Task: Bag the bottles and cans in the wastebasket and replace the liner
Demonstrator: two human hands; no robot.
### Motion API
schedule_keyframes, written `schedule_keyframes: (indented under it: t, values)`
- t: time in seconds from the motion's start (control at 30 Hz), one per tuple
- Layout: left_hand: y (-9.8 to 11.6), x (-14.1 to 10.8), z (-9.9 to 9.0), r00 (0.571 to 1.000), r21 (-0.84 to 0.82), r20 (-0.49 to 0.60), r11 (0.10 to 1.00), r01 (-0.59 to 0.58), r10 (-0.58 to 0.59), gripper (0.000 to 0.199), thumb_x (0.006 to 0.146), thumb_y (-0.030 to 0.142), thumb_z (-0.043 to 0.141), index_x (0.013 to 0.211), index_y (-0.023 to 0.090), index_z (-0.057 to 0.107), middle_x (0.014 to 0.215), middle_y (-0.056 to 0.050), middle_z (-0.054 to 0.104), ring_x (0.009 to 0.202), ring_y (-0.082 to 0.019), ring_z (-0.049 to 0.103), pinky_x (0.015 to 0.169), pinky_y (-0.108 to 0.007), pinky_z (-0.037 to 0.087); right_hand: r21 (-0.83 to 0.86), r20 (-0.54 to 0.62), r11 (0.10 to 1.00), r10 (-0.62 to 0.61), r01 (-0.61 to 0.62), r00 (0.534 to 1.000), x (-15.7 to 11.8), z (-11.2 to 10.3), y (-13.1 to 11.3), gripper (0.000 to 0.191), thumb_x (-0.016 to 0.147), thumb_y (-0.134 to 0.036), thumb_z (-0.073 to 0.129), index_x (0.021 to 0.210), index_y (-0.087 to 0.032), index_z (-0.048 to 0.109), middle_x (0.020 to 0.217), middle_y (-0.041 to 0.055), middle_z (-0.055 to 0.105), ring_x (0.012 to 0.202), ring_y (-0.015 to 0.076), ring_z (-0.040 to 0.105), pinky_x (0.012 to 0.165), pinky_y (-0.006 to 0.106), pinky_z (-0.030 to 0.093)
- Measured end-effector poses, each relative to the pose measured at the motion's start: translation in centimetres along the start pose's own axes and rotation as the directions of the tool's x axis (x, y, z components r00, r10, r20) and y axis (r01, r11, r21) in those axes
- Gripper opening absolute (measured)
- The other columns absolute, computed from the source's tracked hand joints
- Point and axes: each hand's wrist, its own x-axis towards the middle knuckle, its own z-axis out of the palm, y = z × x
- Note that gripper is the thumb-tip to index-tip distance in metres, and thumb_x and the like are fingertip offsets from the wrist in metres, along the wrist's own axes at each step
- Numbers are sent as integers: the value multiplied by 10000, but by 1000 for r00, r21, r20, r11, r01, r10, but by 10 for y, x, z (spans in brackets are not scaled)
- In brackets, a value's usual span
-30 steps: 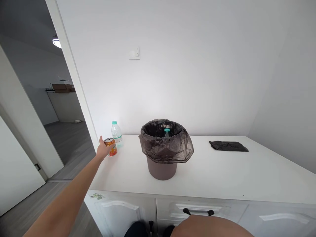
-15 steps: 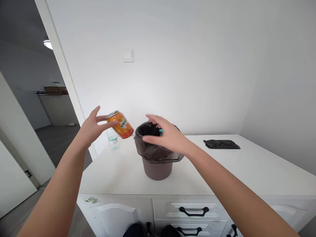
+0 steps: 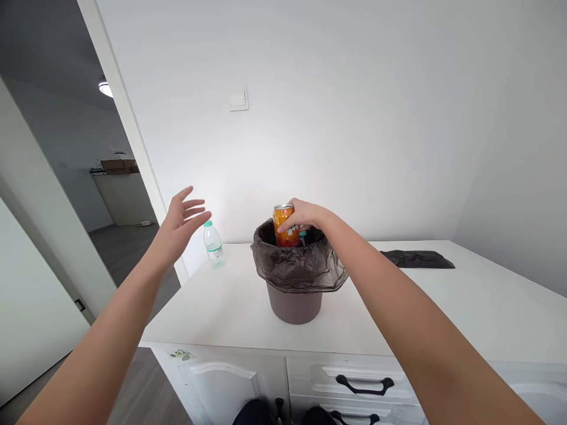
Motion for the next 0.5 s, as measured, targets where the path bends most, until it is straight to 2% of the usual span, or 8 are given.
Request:
schedule_keyframes:
  t: [0.1, 0.2, 0.3, 0.37, 0.43, 0.5]
  values:
    - [-30, 2, 4, 996, -3, -13, 997, 83, -83, 702, 850, 420, 562, 1467, 283, 256, 1379, -102, 478, 1247, -265, 497, 1056, -491, 389, -35, 196, 996, 92, -87, 976, 19, 16, 7, 609, 503, -320, 851, 1029, -204, 567, 1012, 69, 679, 826, 203, 669, 672, 298, 570]
    - [-65, 4, 12, 988, 8, 1, 988, 154, -154, 702, 843, 433, 569, 1460, 282, 268, 1389, -118, 465, 1251, -279, 485, 1022, -479, 416, -139, 279, 981, 169, -134, 945, 22, 24, 0, 601, 497, -287, 833, 1040, -204, 587, 924, 64, 677, 713, 207, 671, 630, 335, 575]
    - [-106, 9, 18, 969, 27, -21, 969, 247, -247, 701, 838, 434, 575, 1454, 268, 285, 1416, -130, 437, 1280, -289, 452, 1000, -460, 431, -117, 280, 977, 206, -179, 938, 12, 21, -10, 764, 474, -253, 842, 1178, -217, 548, 862, 53, 683, 710, 232, 682, 629, 356, 584]
    - [-136, 14, 21, 954, 61, -70, 954, 295, -290, 705, 834, 430, 575, 1452, 253, 287, 1442, -138, 411, 1307, -300, 424, 1004, -462, 422, -82, 255, 981, 191, -176, 948, 1, 13, -15, 806, 462, -241, 857, 1203, -223, 540, 874, 58, 691, 760, 241, 688, 661, 360, 590]
    - [-165, 22, 24, 937, 114, -133, 934, 339, -323, 733, 824, 435, 584, 1458, 238, 272, 1472, -147, 377, 1346, -316, 380, 1029, -475, 397, -41, 190, 993, 118, -112, 975, -15, 3, -20, 717, 482, -239, 858, 1142, -218, 580, 922, 73, 698, 815, 240, 683, 714, 363, 588]
    - [-190, 33, 28, 911, 158, -183, 904, 397, -368, 802, 800, 459, 608, 1471, 216, 241, 1505, -161, 336, 1387, -339, 319, 1057, -489, 369, 12, 99, 1000, 14, -15, 995, -34, -5, -23, 545, 556, -268, 830, 1058, -215, 624, 947, 79, 703, 835, 233, 674, 759, 368, 573]
